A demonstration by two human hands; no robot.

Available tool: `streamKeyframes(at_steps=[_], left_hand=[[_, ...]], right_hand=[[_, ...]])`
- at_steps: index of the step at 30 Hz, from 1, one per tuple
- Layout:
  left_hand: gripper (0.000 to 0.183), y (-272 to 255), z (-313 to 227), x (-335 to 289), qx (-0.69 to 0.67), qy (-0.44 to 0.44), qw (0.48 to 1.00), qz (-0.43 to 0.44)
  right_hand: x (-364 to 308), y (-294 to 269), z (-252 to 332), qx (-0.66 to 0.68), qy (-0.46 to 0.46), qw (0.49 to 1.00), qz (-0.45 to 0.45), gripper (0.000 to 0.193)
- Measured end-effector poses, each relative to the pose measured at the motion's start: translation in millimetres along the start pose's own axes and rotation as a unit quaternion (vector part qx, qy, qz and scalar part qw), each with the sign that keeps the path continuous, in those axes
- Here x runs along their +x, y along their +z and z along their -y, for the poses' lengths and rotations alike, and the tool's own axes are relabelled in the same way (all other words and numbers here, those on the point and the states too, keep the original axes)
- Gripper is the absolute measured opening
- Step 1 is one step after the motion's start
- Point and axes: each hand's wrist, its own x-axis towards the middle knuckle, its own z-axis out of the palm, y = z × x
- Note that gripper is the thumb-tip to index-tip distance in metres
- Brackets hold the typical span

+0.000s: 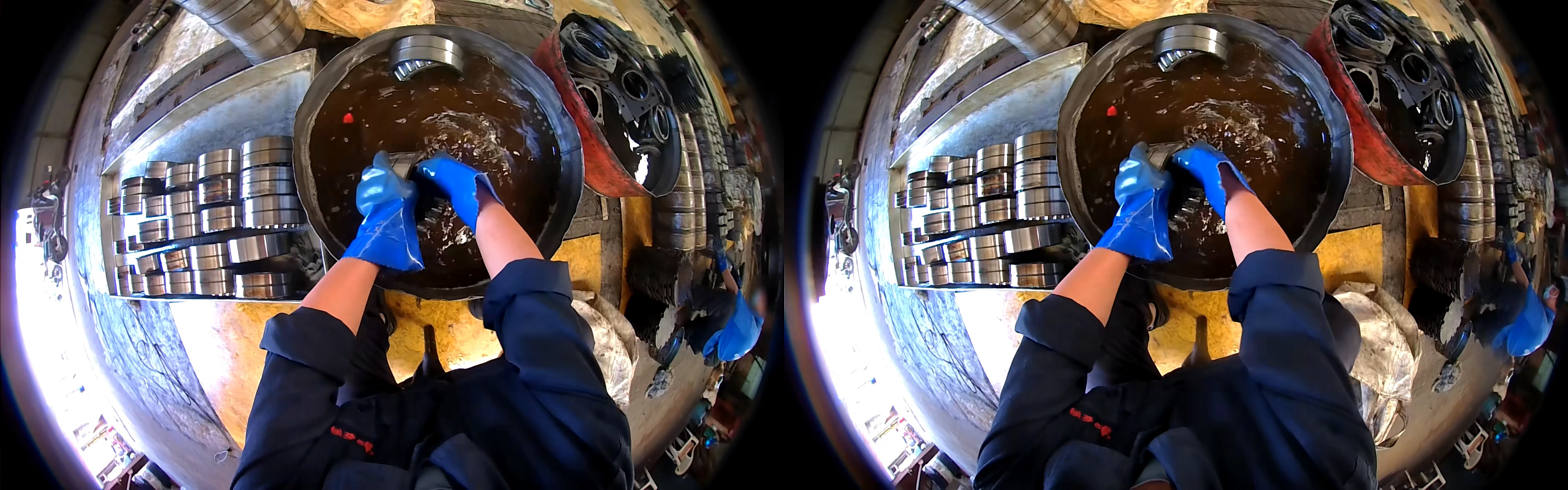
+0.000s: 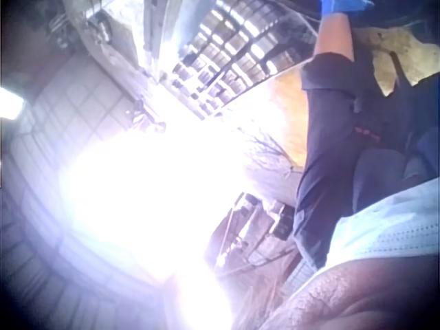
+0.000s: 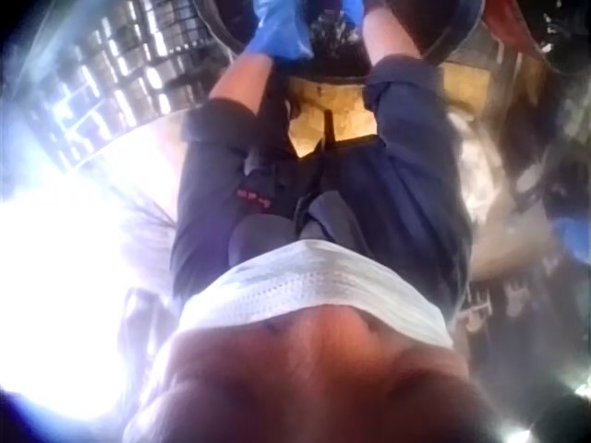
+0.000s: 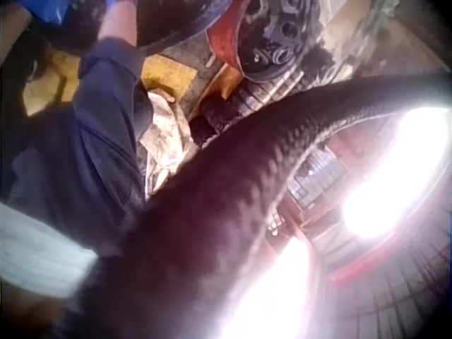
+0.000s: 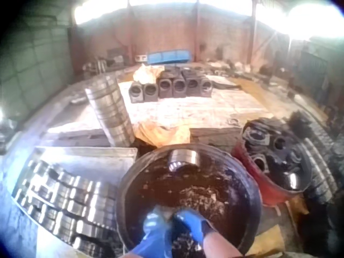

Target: The person cleans large metal bearings by submerging and scrubbing them in a vat of liquid and then placing them onto a tray.

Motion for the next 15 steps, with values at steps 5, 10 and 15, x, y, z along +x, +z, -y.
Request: streamKeyframes(at_steps=[5,10,15], left_hand=[[0.063,7.1,2.9,0.4,0.012,-0.001,1.000,0.009],[0.067,5.1,9.2,-1.0,0.022,0.016,1.000,-0.014],[0.063,-1.5,2.8,0.9,-0.017,-0.013,1.000,0.009]], right_hand=[[24.1,14.9,-58.2,-0.290,0.044,0.896,-0.333,0.069],[-12.9,42.2,-90.0,-0.254,-0.067,0.887,-0.381,0.084],[0.7,-3.4,-8.0,-0.251,-0.013,0.966,-0.069,0.054]])
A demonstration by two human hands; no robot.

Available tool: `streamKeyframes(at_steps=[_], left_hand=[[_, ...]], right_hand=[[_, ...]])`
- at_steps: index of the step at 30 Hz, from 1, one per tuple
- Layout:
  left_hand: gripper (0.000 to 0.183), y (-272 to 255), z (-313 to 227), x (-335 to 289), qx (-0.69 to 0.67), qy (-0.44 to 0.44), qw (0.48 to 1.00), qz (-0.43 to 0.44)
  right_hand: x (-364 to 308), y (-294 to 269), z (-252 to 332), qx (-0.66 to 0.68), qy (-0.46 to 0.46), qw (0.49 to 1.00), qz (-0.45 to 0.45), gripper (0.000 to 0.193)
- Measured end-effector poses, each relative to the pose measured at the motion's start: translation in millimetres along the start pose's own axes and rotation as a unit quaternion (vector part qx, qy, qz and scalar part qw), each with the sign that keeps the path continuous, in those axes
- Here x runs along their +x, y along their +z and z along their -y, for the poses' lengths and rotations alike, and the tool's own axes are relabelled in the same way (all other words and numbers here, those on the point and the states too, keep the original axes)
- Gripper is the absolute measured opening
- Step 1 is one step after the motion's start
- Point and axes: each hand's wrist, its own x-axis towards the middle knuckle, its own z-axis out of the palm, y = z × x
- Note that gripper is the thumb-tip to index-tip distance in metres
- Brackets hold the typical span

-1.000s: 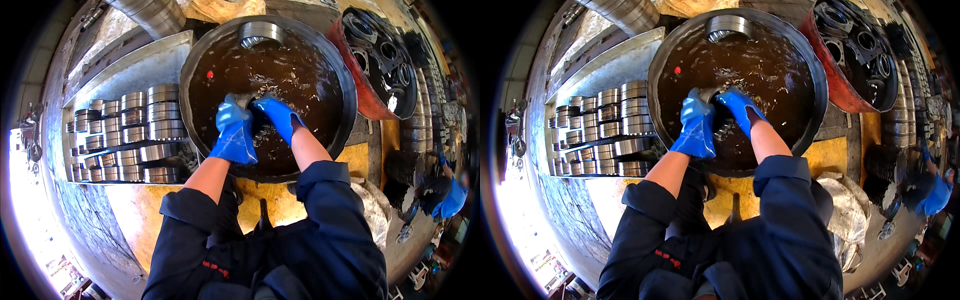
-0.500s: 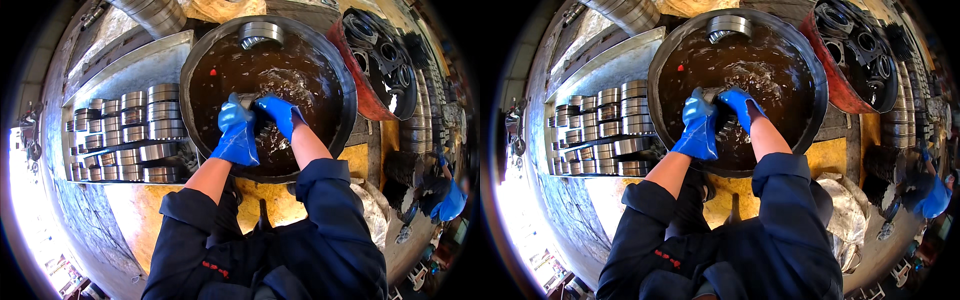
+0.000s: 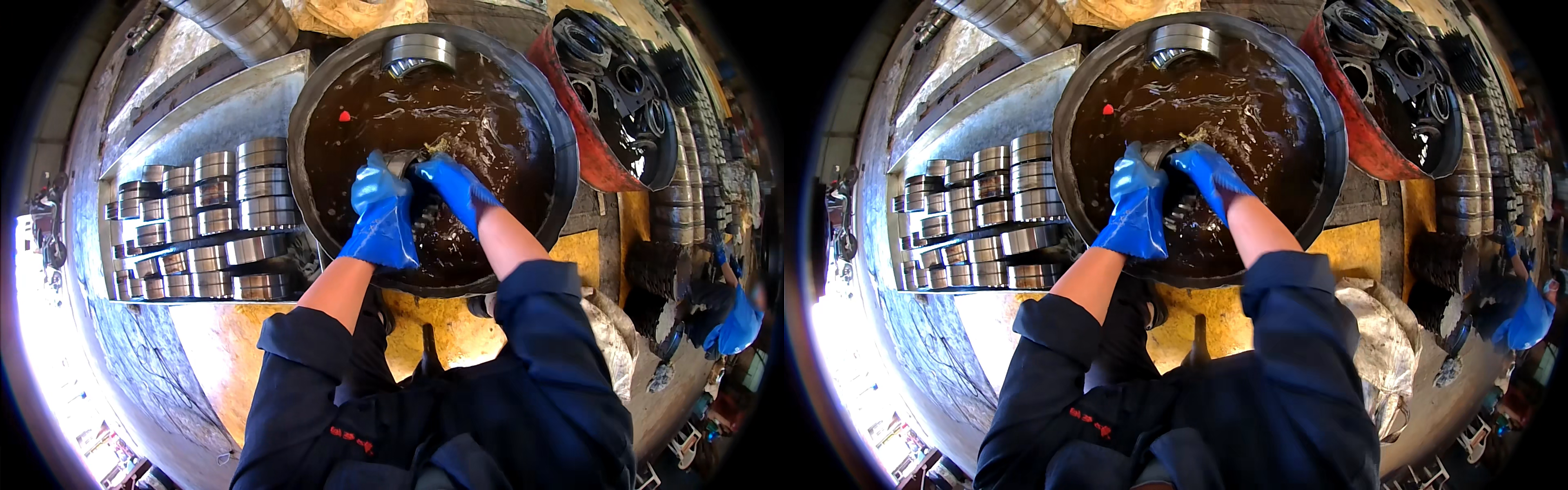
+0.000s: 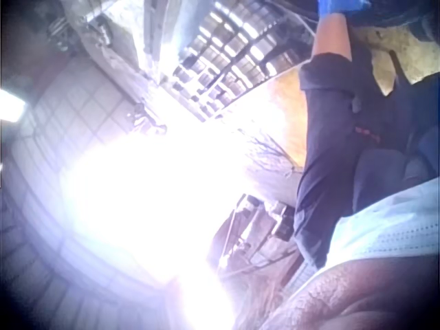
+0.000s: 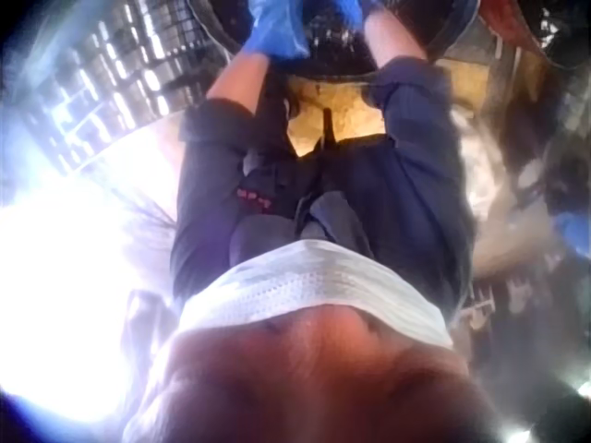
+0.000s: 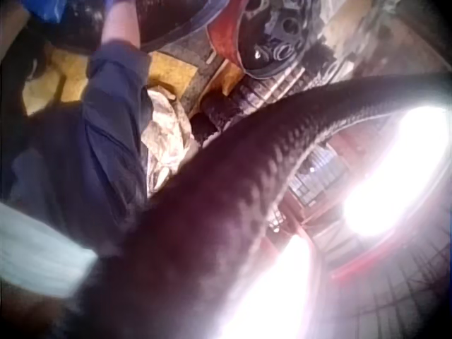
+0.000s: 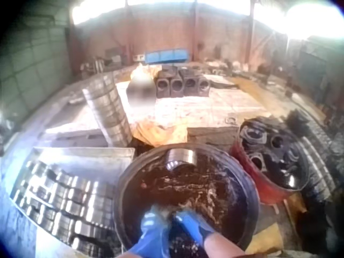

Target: The person cleans large metal bearings by submerging and scrubbing them in a vat of liquid and then placing them onto a tray.

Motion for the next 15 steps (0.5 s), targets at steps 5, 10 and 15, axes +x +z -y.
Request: streamKeyframes(at_steps=[5,10,15], left_hand=[[0.061,-3.0,-4.5,-2.8,-0.020,-0.035,0.999,-0.003],[0.065,1.6,0.2,3.8,-0.012,-0.047,0.999,0.002],[0.062,3.1,-3.1,-0.7,-0.015,-0.029,0.999,-0.009]], right_hand=[[18.5,30.8,-11.9,-0.047,0.089,0.990,-0.101,0.070],[-12.6,76.3,-65.3,0.014,0.066,0.971,-0.231,0.097],[5.5,16.5,-17.2,0.100,0.027,0.990,-0.091,0.063]])
